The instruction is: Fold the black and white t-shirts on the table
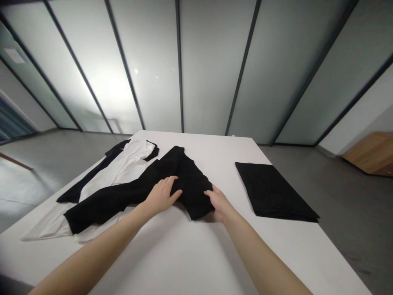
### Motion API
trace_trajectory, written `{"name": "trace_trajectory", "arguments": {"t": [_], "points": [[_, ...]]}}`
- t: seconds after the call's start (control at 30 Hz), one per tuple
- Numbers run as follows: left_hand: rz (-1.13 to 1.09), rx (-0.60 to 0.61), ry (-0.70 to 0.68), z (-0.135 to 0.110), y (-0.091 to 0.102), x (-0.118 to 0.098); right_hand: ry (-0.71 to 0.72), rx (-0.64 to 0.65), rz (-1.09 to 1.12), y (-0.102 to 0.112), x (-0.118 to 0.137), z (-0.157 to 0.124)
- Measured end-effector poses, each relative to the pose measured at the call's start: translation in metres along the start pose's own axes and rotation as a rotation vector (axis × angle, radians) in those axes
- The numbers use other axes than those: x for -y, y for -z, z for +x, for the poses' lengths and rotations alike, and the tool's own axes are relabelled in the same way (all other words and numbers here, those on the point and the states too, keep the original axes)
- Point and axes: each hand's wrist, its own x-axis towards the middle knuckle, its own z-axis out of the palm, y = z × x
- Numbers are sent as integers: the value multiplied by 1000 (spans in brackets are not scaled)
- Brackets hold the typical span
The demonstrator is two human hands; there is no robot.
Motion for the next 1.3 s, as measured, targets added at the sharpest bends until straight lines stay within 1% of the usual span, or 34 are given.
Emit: {"name": "trace_trajectory", "arguments": {"t": [0.03, 0.1, 0.2, 0.27, 0.33, 0.4, 0.43, 0.47, 0.53, 0.6, 0.63, 0.7, 0.73, 0.77, 0.8, 0.83, 0.87, 0.9, 0.97, 1.03, 1.1, 1.17, 1.23, 1.3], "points": [[105, 10, 98, 5, -3, 12, -2, -25, -6, 1, 3, 3], [258, 41, 242, 11, -6, 33, 25, -57, -46, 3, 10, 10], [345, 115, 348, 18, 0, 56, 130, -83, -155, 11, 20, 23], [301, 206, 375, 21, 11, 65, 233, -151, -308, 24, 30, 32], [160, 278, 340, 21, 27, 72, 364, -273, -555, 46, 44, 41], [-37, 300, 269, 15, 49, 79, 481, -419, -785, 78, 60, 47], [-140, 300, 248, 11, 60, 84, 497, -487, -860, 96, 69, 48], [-231, 293, 259, 4, 71, 90, 500, -540, -922, 115, 78, 48], [-383, 255, 329, -12, 92, 106, 518, -660, -1007, 152, 94, 45], [-495, 267, 399, -30, 106, 126, 479, -739, -1082, 185, 105, 42], [-492, 306, 421, -37, 109, 137, 457, -753, -1123, 198, 108, 40], [-380, 499, 470, -48, 111, 155, 417, -745, -1215, 216, 109, 41], [-298, 584, 484, -51, 109, 162, 397, -726, -1259, 221, 108, 43], [-219, 628, 482, -51, 106, 166, 374, -703, -1299, 223, 106, 45], [-154, 613, 461, -50, 103, 167, 345, -685, -1333, 222, 103, 49], [-108, 543, 425, -46, 98, 164, 318, -678, -1367, 219, 100, 52], [-80, 434, 377, -41, 94, 157, 300, -681, -1404, 213, 98, 57], [-68, 312, 319, -34, 88, 148, 302, -688, -1447, 206, 95, 61], [-90, 135, 217, -16, 74, 121, 369, -677, -1524, 188, 89, 70], [-181, 50, 60, 4, 56, 91, 481, -578, -1562, 167, 83, 79], [-289, 9, -50, 25, 33, 64, 547, -442, -1566, 146, 75, 87], [-350, -17, -118, 45, 8, 45, 538, -362, -1578, 128, 66, 94], [-324, 14, -170, 62, -15, 34, 461, -352, -1597, 114, 57, 97], [-191, 67, -141, 76, -32, 32, 359, -384, -1615, 103, 50, 97]]}}
